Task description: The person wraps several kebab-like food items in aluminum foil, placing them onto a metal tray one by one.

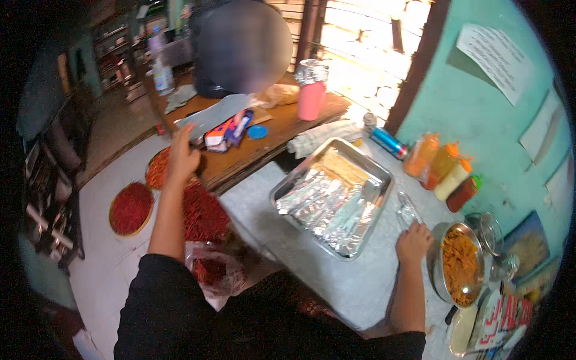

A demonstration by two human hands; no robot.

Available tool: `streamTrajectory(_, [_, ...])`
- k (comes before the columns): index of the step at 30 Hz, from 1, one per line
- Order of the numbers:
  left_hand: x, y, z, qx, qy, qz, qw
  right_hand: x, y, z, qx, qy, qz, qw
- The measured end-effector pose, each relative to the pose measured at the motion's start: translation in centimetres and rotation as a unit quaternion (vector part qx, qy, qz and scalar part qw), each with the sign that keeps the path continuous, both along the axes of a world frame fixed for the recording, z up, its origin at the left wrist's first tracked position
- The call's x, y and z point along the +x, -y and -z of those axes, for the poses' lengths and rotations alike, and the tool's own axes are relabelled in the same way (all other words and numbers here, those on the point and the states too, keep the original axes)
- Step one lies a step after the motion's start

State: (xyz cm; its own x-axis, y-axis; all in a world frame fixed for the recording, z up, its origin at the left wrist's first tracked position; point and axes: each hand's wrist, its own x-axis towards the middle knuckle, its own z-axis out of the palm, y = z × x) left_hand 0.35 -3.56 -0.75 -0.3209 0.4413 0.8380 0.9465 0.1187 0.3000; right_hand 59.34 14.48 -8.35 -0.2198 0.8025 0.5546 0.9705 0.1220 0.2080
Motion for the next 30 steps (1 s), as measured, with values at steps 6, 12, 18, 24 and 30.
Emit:
streamTrajectory(6, [-1.6,-2.8,2.3,-0.008,0.044,-0.002,0.999,-4.5,-1.8,-3.5,0.009,-0.111,-0.12,0.986])
streamTrajectory(12, [1.7,-3.9,2.3,0.126,0.103,0.065,0.984,-10.3,-7.2,-6.7,-0.206,-0.215,-0.289,0.91])
streamTrajectory(18, [2.8,-2.6,0.5,0.049,0.074,0.094,0.992,-18.2,-12.1,-7.6,-0.373,-0.206,-0.214,0.879])
streamTrajectory(24, [3.3,-3.2,0.4,0.028,0.073,0.093,0.993,-20.9,-15.6,-4.6,-0.436,-0.101,-0.146,0.882])
streamTrajectory(30, [3.1,-2.4,0.4,0.014,0.078,0.075,0.994,-22.6,-14.7,-6.7,-0.45,-0.128,-0.106,0.877])
